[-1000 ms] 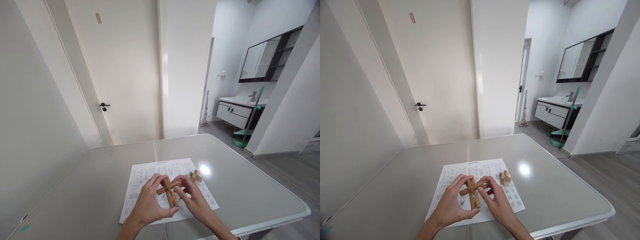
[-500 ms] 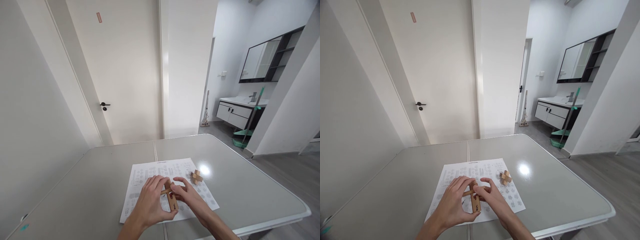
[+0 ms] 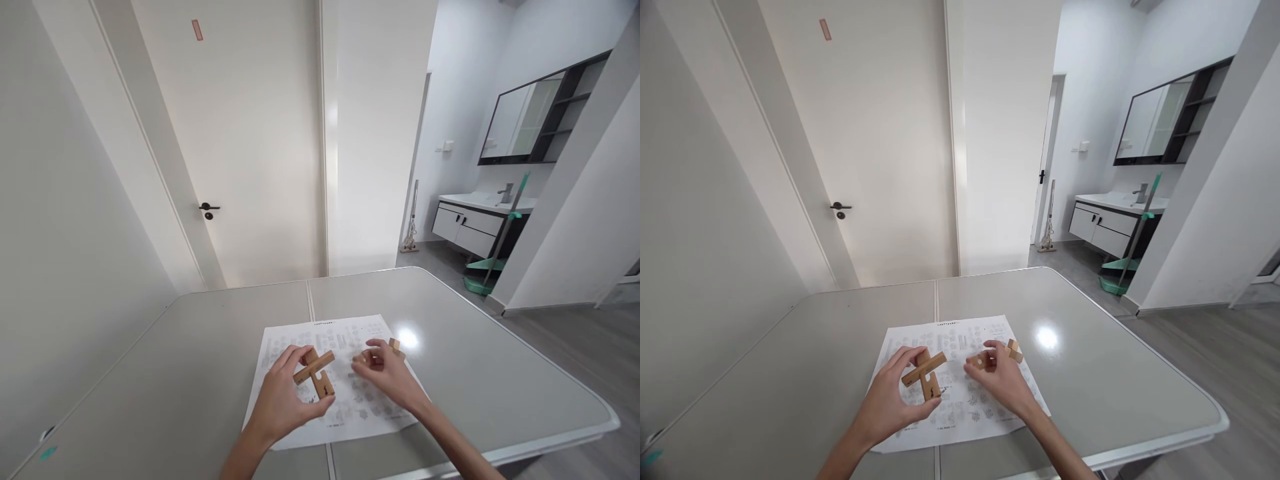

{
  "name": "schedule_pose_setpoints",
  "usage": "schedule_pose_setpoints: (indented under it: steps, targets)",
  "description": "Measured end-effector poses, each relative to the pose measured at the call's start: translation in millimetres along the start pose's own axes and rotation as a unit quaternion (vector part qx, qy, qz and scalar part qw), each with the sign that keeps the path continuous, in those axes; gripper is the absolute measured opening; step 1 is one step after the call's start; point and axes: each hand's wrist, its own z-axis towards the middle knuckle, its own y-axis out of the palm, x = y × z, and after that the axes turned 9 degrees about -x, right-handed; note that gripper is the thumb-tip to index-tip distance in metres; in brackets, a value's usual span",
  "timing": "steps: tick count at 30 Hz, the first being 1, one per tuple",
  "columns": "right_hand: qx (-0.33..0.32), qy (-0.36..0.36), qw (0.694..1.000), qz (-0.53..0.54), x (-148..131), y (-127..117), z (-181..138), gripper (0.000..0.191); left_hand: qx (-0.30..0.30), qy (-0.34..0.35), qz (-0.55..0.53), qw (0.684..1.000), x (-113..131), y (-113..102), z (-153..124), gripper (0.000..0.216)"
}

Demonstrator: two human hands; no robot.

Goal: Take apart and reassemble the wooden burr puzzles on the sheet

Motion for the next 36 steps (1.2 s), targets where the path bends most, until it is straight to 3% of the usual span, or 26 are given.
schedule_pose_setpoints:
  steps: [4,11,14,17,19,23,30,36]
  targets:
    - [-0.02,-0.102,0.973,-0.207,31.2,7.6,2.0,0.066,-0.001,-0.023,-0.04,0.999,0.8,1.0,-3.7,0.063]
    - [-0.073,-0.145,0.94,-0.301,47.3,18.5,-0.8,0.061,-0.029,-0.099,-0.092,0.99,8.3,3.6,-11.1,0.075]
    - [-0.077,-0.157,0.947,-0.271,31.4,14.2,-7.1,0.057,-0.023,-0.1,-0.113,0.988,8.0,7.2,-14.8,0.078]
    - [-0.067,-0.177,0.971,-0.146,1.8,12.6,-17.6,0.038,-0.021,-0.1,-0.119,0.988,7.2,12.7,-16.3,0.082]
    - [-0.077,-0.162,0.981,-0.077,-18.9,13.7,-23.7,0.035,-0.031,-0.107,-0.119,0.987,7.3,15.9,-15.7,0.084]
    - [-0.085,-0.187,0.976,-0.071,-42.7,16.9,-27.7,0.029,-0.058,-0.103,-0.116,0.986,12.5,17.8,-13.2,0.089]
    - [-0.049,-0.166,0.983,-0.058,-30.5,16.5,-19.7,0.033,-0.11,-0.112,-0.115,0.981,28.9,16.4,-12.1,0.095]
    - [-0.04,-0.128,0.99,-0.035,-17.9,16.9,-10.0,0.037,-0.116,-0.076,-0.101,0.985,17.1,25.7,-8.1,0.087]
